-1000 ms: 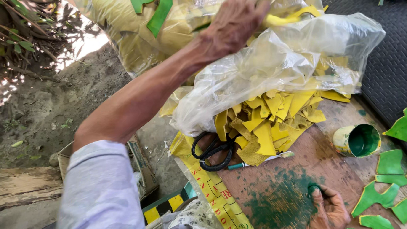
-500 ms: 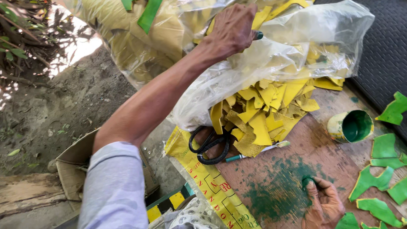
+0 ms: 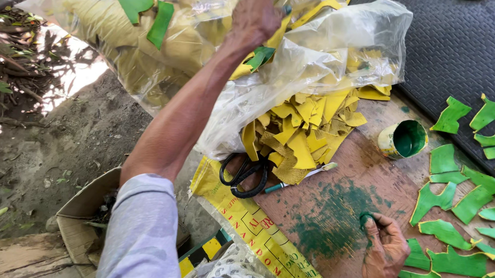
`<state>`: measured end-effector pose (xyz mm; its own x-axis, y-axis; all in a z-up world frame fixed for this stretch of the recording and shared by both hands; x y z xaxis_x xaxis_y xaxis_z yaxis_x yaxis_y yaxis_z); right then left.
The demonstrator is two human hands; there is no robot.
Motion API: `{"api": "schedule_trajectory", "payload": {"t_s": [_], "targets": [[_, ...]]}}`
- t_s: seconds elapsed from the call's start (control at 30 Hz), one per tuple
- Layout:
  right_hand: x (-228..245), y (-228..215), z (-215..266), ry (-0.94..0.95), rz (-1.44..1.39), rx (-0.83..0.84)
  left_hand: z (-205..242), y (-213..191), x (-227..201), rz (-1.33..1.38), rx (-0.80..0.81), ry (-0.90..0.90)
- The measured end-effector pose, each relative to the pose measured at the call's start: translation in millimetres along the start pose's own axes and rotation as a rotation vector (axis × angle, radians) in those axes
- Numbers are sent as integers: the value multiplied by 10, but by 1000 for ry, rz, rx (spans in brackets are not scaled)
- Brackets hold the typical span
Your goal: The person paints yellow sponge pieces green using a sponge applicator dipped in paint. They repeatedly pick up a yellow piece, apply green paint to its surface, and place the painted piece on a black mat. The process is repeated for multiple pieces.
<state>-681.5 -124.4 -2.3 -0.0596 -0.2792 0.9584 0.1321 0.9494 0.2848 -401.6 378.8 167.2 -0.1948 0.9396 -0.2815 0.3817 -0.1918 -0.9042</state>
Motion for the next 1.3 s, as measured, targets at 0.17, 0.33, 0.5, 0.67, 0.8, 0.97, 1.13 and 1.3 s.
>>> {"api": "schedule_trajectory", "payload": {"t_s": [0.17, 0.33, 0.5, 0.67, 0.8, 0.97, 1.13, 1.3], "targets": [[-2, -37, 55, -7, -4, 7, 158, 400, -7, 57, 121, 33], [63, -198, 67, -27, 9, -33, 134, 180, 78, 388, -192, -29], [58, -227, 81, -46, 10, -29, -1, -73, 320, 315, -410, -146], [25, -334, 61, -55, -22, -100, 431, -421, -220, 573, -325, 108], [383, -60, 65, -4, -325, -59, 2247, 299, -1250, 1012, 613, 173], [563, 199, -41, 50, -542, 20, 3480, 1118, -1855, 1178, 967, -70], [4, 290, -391, 199, -591, -40, 3534, 1028, -2076, 881, 807, 123], [-362, 237, -365, 99, -525, 14, 3672, 440, -1888, 542, 352, 408]]}}
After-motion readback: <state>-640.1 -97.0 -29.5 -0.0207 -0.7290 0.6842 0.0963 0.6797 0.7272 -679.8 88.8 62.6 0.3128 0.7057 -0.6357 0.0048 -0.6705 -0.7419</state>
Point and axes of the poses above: each hand's wrist, its own z-axis away from the middle knuckle, its own y-axis out of the palm, x = y × z, the point moved 4 cm from there along -z, towards the middle knuckle, and after that the axes turned 15 degrees about -z, right-handed, at the moved point
